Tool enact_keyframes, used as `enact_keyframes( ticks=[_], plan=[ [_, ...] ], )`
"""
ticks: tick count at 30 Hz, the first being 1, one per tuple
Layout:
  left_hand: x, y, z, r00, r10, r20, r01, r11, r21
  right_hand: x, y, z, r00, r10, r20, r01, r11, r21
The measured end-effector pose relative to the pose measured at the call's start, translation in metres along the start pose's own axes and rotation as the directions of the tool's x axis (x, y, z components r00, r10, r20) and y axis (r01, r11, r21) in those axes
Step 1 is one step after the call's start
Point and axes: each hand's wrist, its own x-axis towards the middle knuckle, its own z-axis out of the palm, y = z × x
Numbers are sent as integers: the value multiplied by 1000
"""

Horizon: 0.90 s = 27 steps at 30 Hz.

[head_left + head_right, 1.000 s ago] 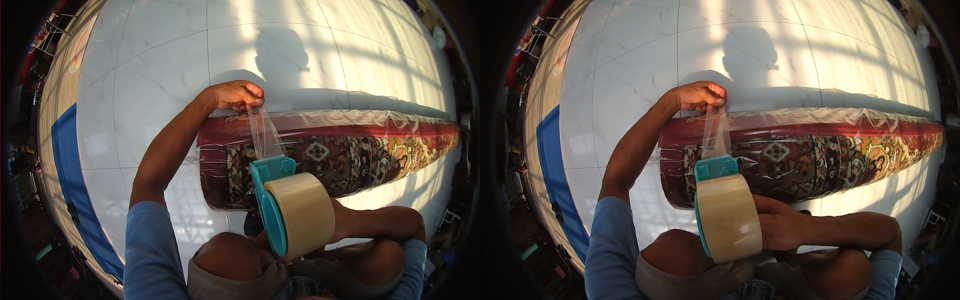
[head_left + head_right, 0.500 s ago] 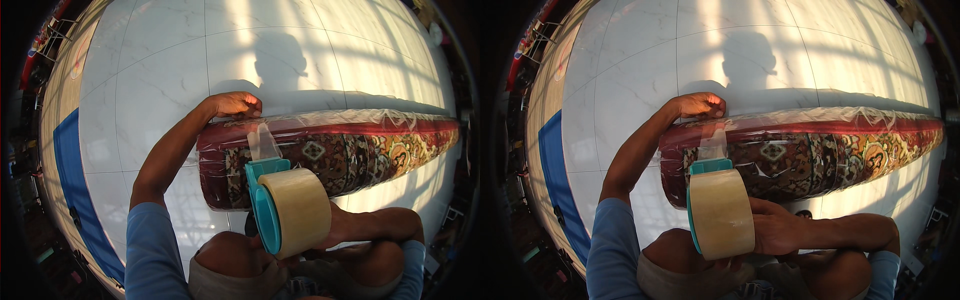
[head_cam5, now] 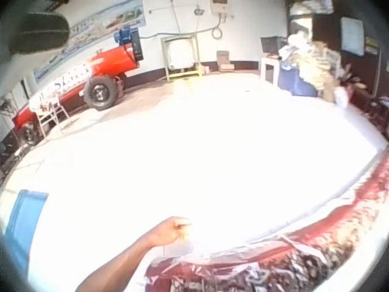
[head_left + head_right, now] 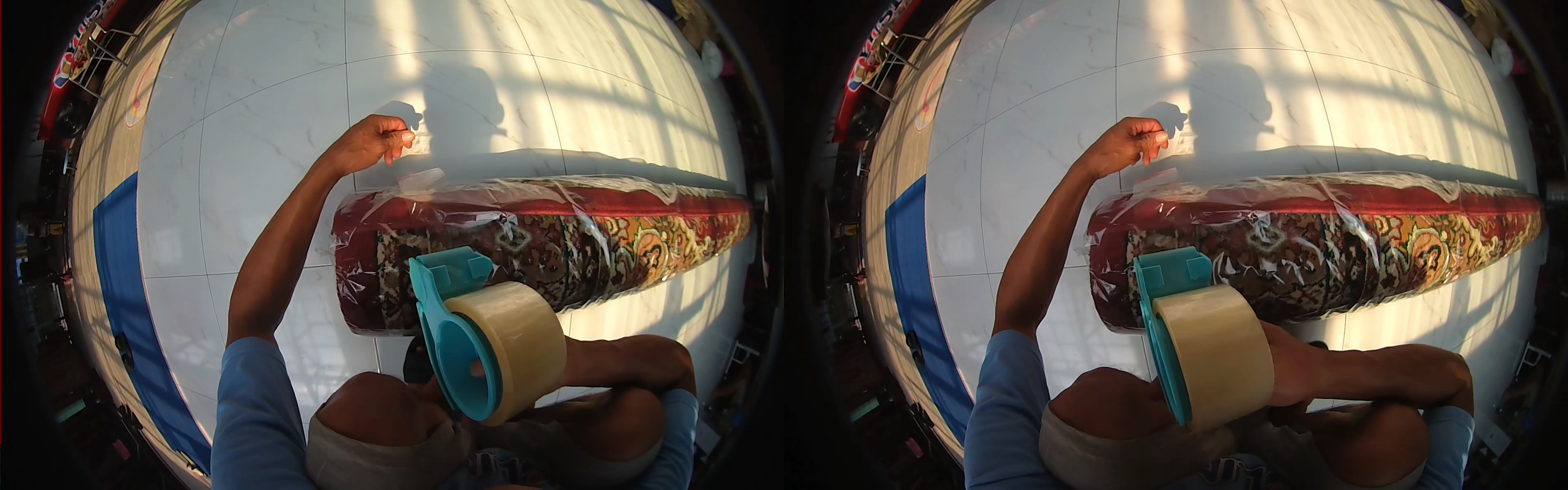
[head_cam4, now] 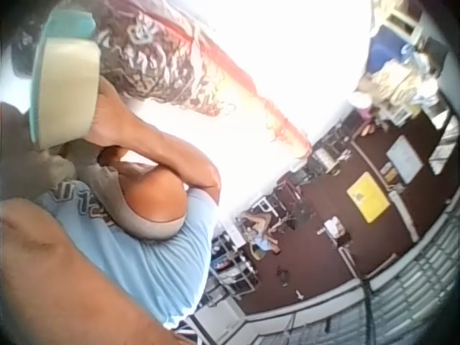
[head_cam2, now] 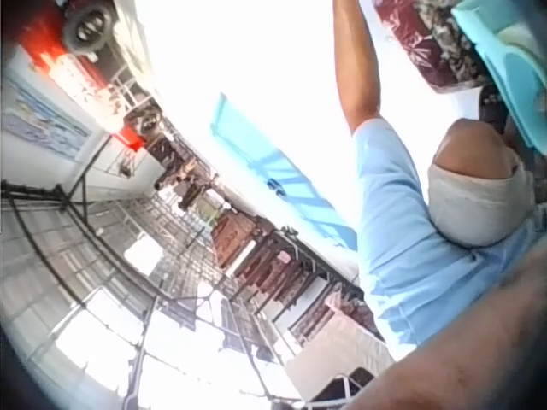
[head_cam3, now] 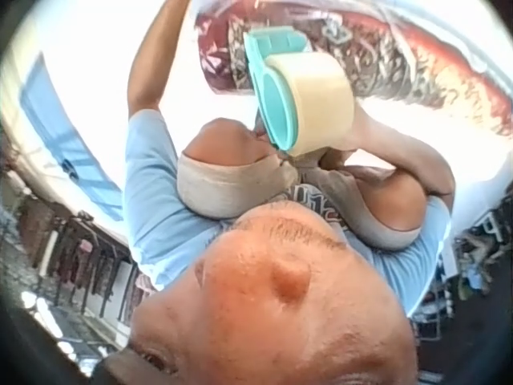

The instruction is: Taping a rolled carpet for packaging.

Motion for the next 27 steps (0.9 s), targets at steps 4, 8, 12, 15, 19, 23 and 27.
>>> enact_keyframes(
  ticks=[4, 8, 12, 15, 19, 23, 27],
  plan=[
    [-37, 44, -6, 995, 59, -75, -59, 998, 5, 2, -11, -11, 942, 51, 332, -336, 134, 932],
    [-70, 66, 10, 984, 168, -56, -177, 942, -285, -4, -18, -9, 997, 62, 41, -72, 675, 734],
    [-69, 76, 7, 971, 128, 203, 60, 690, -722, -19, -26, -18, 999, 34, -18, -18, 834, 551],
    [-55, 75, 7, 975, 187, 122, -46, 703, -710, -33, -34, -27, 995, 74, -64, -36, 884, 466],
    [-51, 73, 4, 998, 63, 0, -46, 733, -679, -51, -51, -30, 961, 174, -217, -65, 899, 433],
    [-50, 72, 5, 988, 125, -87, -149, 678, -719, -68, -72, -40, 865, 96, -493, -138, 989, -49],
    [-44, 65, 3, 978, 163, -129, -200, 567, -799, -87, -97, -59, 721, 202, -663, -342, 936, -86]
  ],
)
